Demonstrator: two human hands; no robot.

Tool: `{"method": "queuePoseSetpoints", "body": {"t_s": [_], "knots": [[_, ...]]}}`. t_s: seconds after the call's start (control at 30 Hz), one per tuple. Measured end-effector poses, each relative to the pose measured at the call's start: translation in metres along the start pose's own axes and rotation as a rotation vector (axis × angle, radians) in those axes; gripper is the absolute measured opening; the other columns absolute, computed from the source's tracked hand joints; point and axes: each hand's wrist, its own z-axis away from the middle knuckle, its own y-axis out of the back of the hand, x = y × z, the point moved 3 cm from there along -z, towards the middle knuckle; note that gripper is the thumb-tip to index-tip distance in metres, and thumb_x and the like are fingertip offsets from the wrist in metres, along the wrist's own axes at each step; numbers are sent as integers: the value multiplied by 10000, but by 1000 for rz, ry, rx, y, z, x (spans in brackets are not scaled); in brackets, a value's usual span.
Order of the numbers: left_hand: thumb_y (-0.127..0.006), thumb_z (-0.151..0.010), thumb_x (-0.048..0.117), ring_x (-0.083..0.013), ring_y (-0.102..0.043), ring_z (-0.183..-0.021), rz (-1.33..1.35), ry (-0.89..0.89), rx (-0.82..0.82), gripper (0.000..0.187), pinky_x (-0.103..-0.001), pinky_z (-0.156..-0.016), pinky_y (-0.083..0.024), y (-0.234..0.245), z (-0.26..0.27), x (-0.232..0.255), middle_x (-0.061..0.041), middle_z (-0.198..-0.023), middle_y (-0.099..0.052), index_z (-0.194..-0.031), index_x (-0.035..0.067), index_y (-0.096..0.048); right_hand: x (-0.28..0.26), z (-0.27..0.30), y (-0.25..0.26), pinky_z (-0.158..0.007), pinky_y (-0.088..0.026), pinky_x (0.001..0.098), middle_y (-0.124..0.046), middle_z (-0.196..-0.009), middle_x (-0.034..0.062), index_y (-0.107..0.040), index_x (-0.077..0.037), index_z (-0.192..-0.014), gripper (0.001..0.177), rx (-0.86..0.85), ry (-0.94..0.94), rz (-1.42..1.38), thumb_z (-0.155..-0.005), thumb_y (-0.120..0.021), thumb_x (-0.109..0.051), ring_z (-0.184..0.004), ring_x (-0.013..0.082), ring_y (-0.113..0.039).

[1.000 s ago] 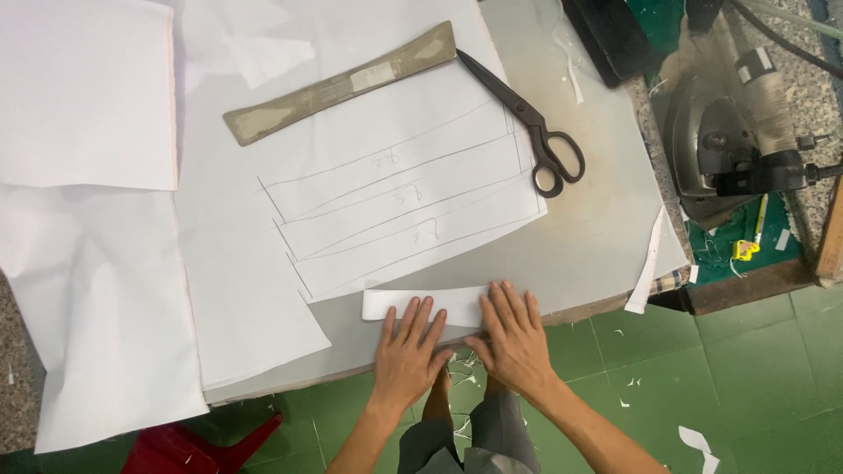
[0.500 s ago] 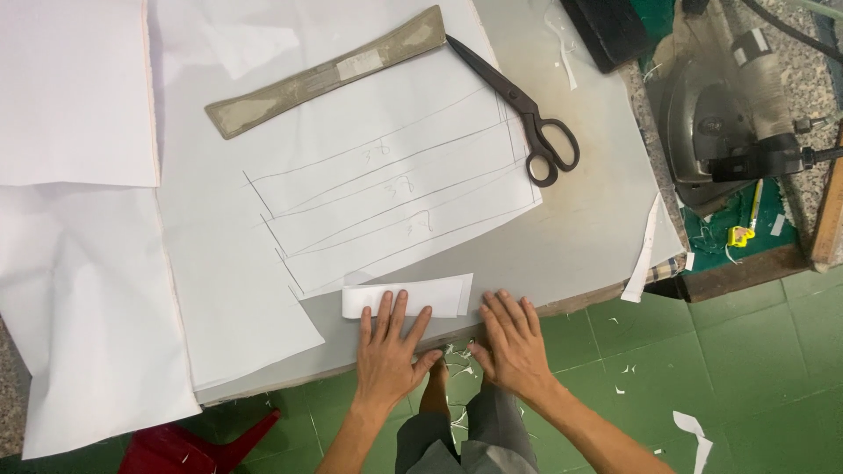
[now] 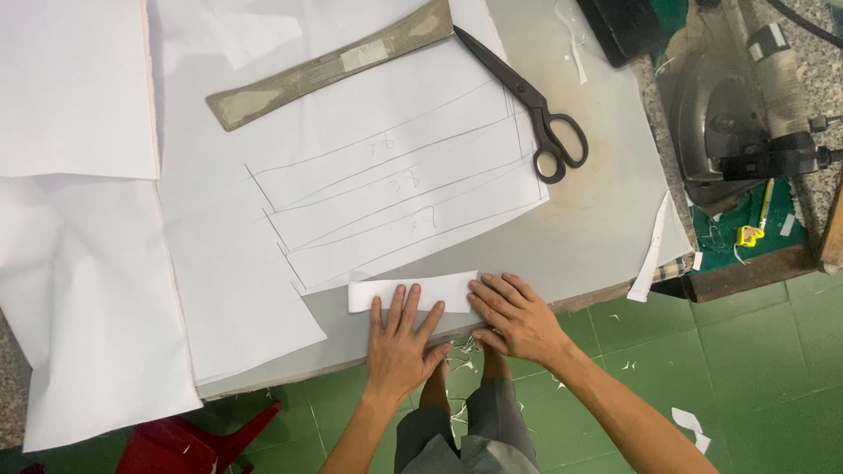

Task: The person uses shears to cut a large piece of white fabric along drawn lines on a table. They trim the edges and separate sections of the fabric, leaving cut pieces on the table and floor.

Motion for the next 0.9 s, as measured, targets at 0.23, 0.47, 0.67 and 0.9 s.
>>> {"method": "queuePoseSetpoints", "body": {"t_s": [0.23, 0.47, 0.67, 0.9], "knots": [[-464, -1008, 663, -375, -310, -1522, -41, -15, 7, 661, -652, -1204, -248, -1, 0, -1, -160, -1633, -362, -1542, 272, -466, 2, 1, 1, -1197, -394, 491, -469, -1575, 119, -495, -71, -1487, 664, 9, -3, -7, -1018, -625, -522, -1449, 320, -474], [-411, -1028, 661, -367, -361, -1498, -54, -24, 71, 633, -639, -1184, -292, 1, -1, -1, -152, -1610, -404, -1528, 279, -482, 3, 2, -1, -1207, -377, 493, -451, -1588, 120, -490, -70, -1492, 663, -5, -4, -24, -1018, -627, -512, -1462, 315, -455], [-474, -1034, 616, -360, -413, -1461, -63, -25, 120, 573, -632, -1165, -330, 9, -4, 0, -154, -1572, -453, -1479, 264, -554, 4, -5, 16, -1200, -374, 510, -463, -1581, 126, -477, -67, -1498, 663, -42, -1, -119, -1017, -603, -506, -1454, 330, -464], [-600, -996, 617, -357, -462, -1426, 1, -8, 172, 548, -622, -1156, -336, 19, -8, 1, -141, -1528, -512, -1410, 258, -611, 43, -43, 42, -1148, -413, 534, -603, -1430, 198, -600, 21, -1343, 602, -150, 374, -203, -1014, -631, -482, -1355, 381, -546]]}}
